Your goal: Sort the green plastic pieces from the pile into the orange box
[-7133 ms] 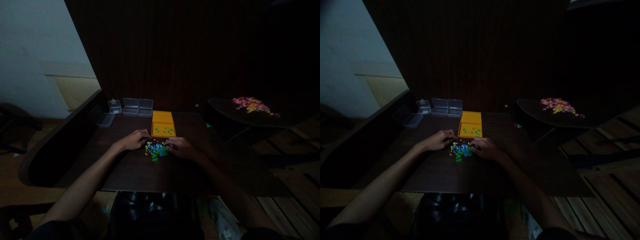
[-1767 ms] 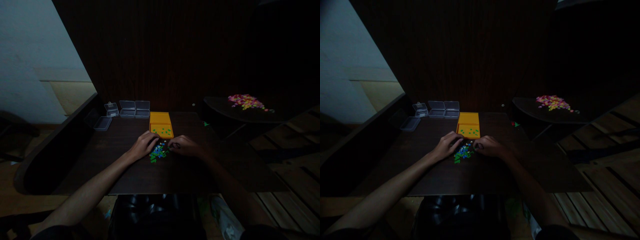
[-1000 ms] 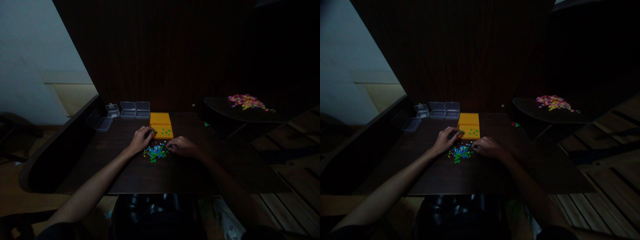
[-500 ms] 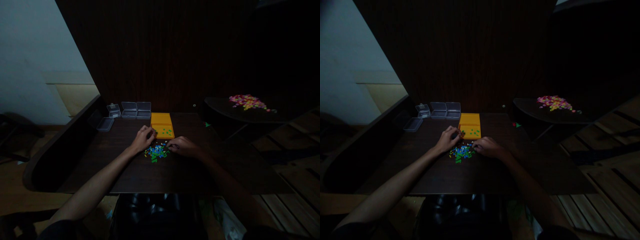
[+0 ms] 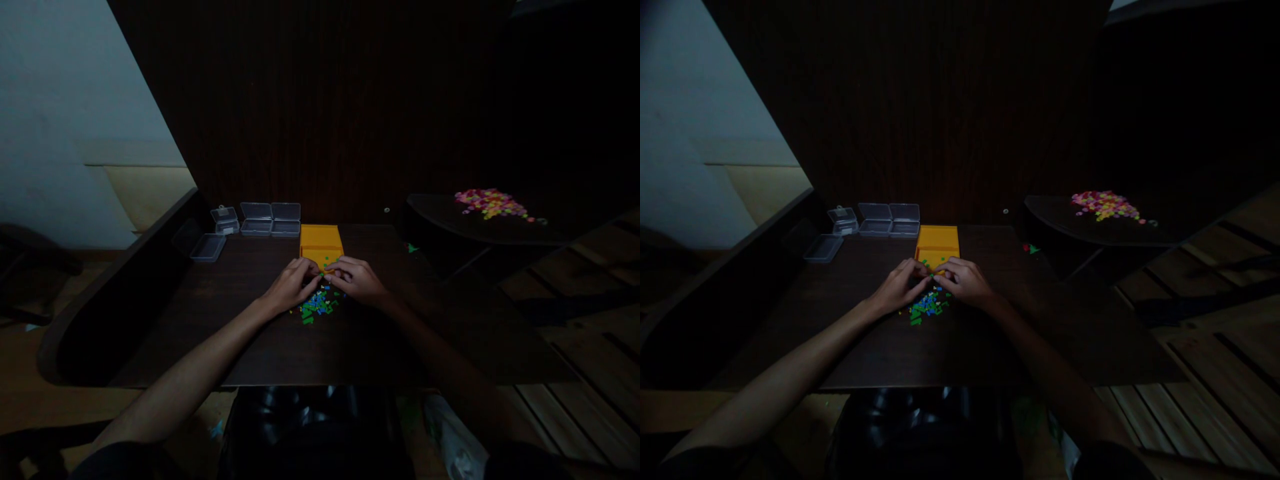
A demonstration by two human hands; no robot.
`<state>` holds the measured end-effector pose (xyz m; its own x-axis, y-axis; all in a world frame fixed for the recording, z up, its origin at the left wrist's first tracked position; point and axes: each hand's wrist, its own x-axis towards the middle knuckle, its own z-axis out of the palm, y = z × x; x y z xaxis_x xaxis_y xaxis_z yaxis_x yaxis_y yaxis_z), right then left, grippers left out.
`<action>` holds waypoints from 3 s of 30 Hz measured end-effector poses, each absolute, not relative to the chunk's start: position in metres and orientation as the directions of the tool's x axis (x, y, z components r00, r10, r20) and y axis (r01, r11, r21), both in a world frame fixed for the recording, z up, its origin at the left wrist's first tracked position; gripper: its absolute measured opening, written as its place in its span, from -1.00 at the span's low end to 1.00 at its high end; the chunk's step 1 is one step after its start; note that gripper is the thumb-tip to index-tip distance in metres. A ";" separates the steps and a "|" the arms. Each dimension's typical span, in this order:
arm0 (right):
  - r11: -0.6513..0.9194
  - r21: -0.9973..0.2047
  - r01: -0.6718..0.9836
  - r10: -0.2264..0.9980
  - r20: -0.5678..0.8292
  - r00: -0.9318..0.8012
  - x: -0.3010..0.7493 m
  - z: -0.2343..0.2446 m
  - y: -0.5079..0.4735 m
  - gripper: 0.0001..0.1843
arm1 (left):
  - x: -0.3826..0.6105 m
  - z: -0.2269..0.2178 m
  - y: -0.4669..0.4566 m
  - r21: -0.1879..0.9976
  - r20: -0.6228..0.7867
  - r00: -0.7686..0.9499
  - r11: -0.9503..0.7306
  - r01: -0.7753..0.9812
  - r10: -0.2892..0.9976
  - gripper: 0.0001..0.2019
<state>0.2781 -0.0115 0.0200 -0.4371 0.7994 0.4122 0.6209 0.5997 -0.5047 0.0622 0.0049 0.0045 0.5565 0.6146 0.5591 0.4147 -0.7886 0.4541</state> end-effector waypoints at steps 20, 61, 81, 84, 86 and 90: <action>0.540 -0.283 0.793 0.839 0.254 -0.481 0.268 0.023 0.042 -0.79 | 0.048 0.005 0.015 0.355 0.510 0.579 -0.769 0.532 0.636 -0.88; 0.613 -0.416 0.671 0.762 0.087 -0.642 0.309 0.011 -0.020 -0.80 | 0.041 -0.002 0.018 0.319 0.458 0.619 -0.767 0.556 0.639 -0.85; 0.563 -0.436 0.702 0.795 0.054 -0.604 0.302 0.008 -0.024 -0.85 | 0.042 0.001 0.016 0.334 0.447 0.627 -0.769 0.545 0.638 -0.86; 0.560 -0.425 0.711 0.799 0.050 -0.599 0.302 0.009 -0.023 -0.84 | 0.041 0.001 0.016 0.336 0.447 0.627 -0.770 0.543 0.638 -0.85; 0.562 -0.417 0.714 0.798 0.046 -0.601 0.302 0.010 -0.023 -0.82 | 0.041 0.001 0.016 0.335 0.447 0.628 -0.770 0.542 0.637 -0.85; 0.589 -0.409 0.697 0.778 0.052 -0.626 0.302 0.014 -0.022 -0.79 | 0.041 0.001 0.016 0.328 0.441 0.638 -0.775 0.540 0.631 -0.85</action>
<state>0.3021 -0.0224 0.0139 -0.6265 0.7777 0.0515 0.6974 0.5888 -0.4086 0.0409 0.0162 0.0008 0.6381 0.6313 0.4407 0.5405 -0.7750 0.3276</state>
